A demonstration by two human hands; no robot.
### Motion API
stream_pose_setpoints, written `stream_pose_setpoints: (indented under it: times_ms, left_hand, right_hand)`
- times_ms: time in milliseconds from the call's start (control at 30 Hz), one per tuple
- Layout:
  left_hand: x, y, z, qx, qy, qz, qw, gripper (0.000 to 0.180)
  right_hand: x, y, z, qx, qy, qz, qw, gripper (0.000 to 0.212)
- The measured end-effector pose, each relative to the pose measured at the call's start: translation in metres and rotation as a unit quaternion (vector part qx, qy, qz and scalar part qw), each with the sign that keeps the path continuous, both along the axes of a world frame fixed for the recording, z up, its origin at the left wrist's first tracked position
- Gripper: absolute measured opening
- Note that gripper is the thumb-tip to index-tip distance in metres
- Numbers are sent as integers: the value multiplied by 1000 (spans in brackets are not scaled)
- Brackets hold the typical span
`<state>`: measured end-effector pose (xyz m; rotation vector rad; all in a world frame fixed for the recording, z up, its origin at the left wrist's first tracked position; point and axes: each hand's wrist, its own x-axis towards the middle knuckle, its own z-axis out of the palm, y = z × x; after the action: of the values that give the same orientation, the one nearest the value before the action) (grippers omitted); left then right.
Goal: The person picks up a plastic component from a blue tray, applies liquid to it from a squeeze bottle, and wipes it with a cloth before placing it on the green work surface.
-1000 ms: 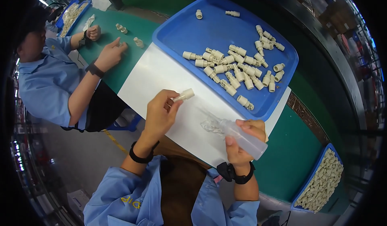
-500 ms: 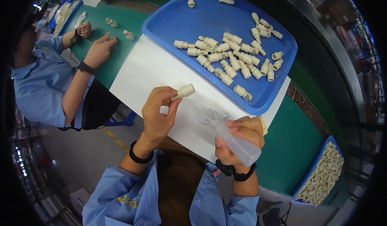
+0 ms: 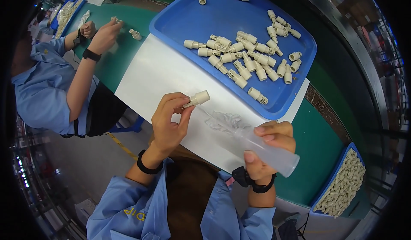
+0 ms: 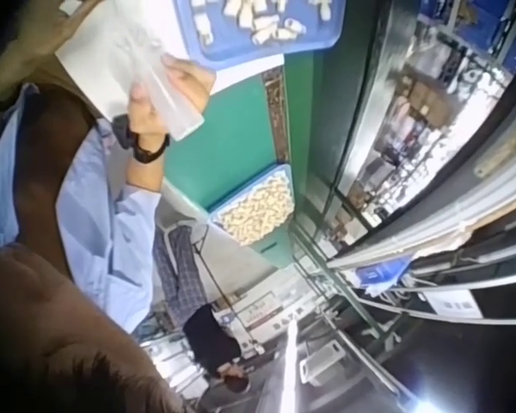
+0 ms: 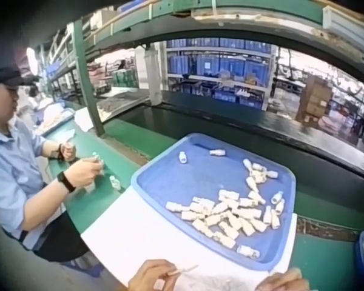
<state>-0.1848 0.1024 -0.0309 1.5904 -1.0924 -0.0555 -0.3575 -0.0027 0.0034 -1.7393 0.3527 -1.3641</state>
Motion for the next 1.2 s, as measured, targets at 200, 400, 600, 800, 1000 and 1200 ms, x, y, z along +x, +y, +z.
stream_pose_setpoints:
  times_ms: [200, 400, 600, 800, 1000, 1200]
  left_hand:
    - [-9, -1, -1, -1, -42, -6, 999, 26]
    - [-11, 0, -2, -7, -95, -7, 995, 27]
    - [-12, 0, -1, -10, -105, -8, 994, 27]
    - [-12, 0, -1, -12, -51, -13, 999, 26]
    - [-13, 1, 0, -10, 80, -30, 996, 24]
    - [-12, 4, 0, 7, 299, -66, 952, 21]
  right_hand:
    - [3, 11, 2, -67, 69, 25, 995, 39]
    - [8, 7, 4, -99, 68, -3, 993, 36]
    - [7, 8, 3, -94, 74, -14, 993, 35]
    - [4, 8, 4, -95, 110, -5, 989, 35]
    - [7, 7, 3, -92, 79, -14, 993, 33]
    - [4, 9, 5, -85, 121, -1, 989, 37]
